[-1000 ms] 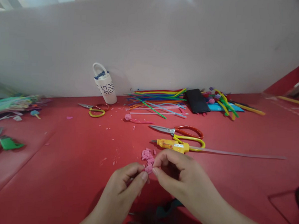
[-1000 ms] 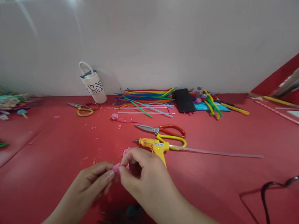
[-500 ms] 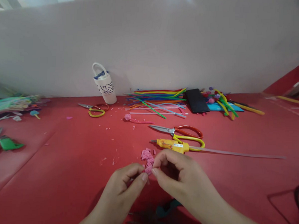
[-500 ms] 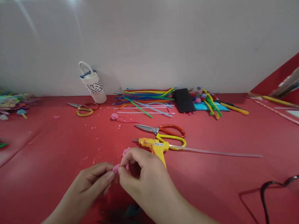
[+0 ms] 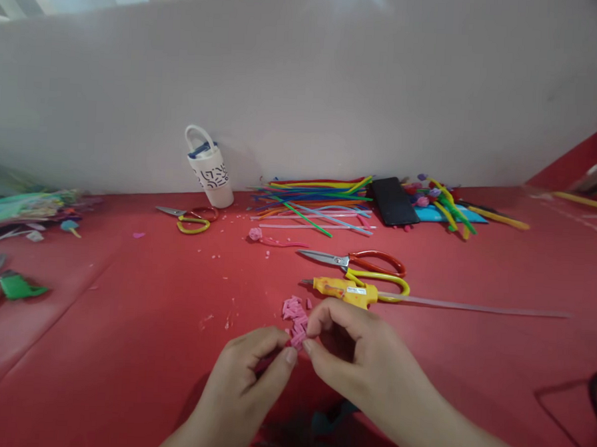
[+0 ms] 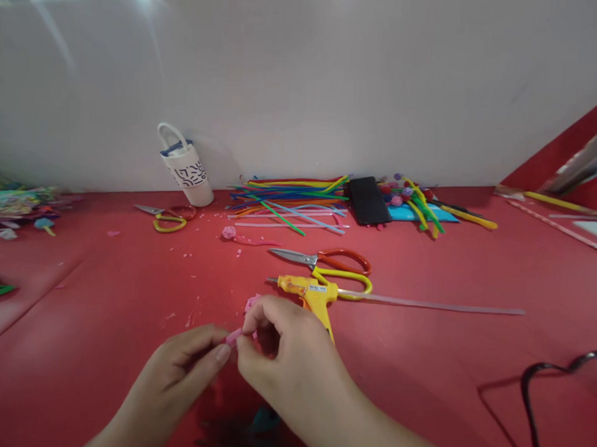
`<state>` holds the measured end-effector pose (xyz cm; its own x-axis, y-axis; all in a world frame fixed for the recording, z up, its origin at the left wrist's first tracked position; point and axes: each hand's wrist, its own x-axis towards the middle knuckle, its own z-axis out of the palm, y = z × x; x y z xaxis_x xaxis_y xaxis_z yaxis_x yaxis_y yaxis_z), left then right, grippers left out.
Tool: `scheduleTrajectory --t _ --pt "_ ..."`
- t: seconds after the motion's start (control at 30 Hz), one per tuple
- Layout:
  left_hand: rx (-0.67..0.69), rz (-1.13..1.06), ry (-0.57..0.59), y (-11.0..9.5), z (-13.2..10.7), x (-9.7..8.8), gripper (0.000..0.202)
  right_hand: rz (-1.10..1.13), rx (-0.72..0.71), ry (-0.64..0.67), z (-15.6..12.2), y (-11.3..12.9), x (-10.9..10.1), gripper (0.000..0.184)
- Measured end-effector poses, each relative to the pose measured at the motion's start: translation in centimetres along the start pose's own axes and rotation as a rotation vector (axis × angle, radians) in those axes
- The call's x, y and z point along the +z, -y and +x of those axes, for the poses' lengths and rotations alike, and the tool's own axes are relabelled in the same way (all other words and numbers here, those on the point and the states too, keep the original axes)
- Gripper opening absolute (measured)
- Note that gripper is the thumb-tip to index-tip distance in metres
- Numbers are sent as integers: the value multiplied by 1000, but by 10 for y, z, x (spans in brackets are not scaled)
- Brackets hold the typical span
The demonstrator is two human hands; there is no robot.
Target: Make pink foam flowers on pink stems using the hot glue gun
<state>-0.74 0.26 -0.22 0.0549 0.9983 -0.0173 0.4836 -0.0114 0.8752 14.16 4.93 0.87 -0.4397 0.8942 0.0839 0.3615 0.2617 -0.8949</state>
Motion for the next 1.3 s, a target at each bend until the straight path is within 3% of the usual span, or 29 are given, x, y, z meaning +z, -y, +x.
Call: scheduleTrajectory --t 1.07,1.17,1.3 --pt "-37 -71 11 -2 -1 -2 23 -27 14 11 -1 4 -2 12" --pt "-106 -170 24 -2 -2 -2 25 -12 -9 25 -1 7 -7 12" --pt "-294 -411 75 -2 -1 -2 27 -34 -48 17 0 10 -14 12"
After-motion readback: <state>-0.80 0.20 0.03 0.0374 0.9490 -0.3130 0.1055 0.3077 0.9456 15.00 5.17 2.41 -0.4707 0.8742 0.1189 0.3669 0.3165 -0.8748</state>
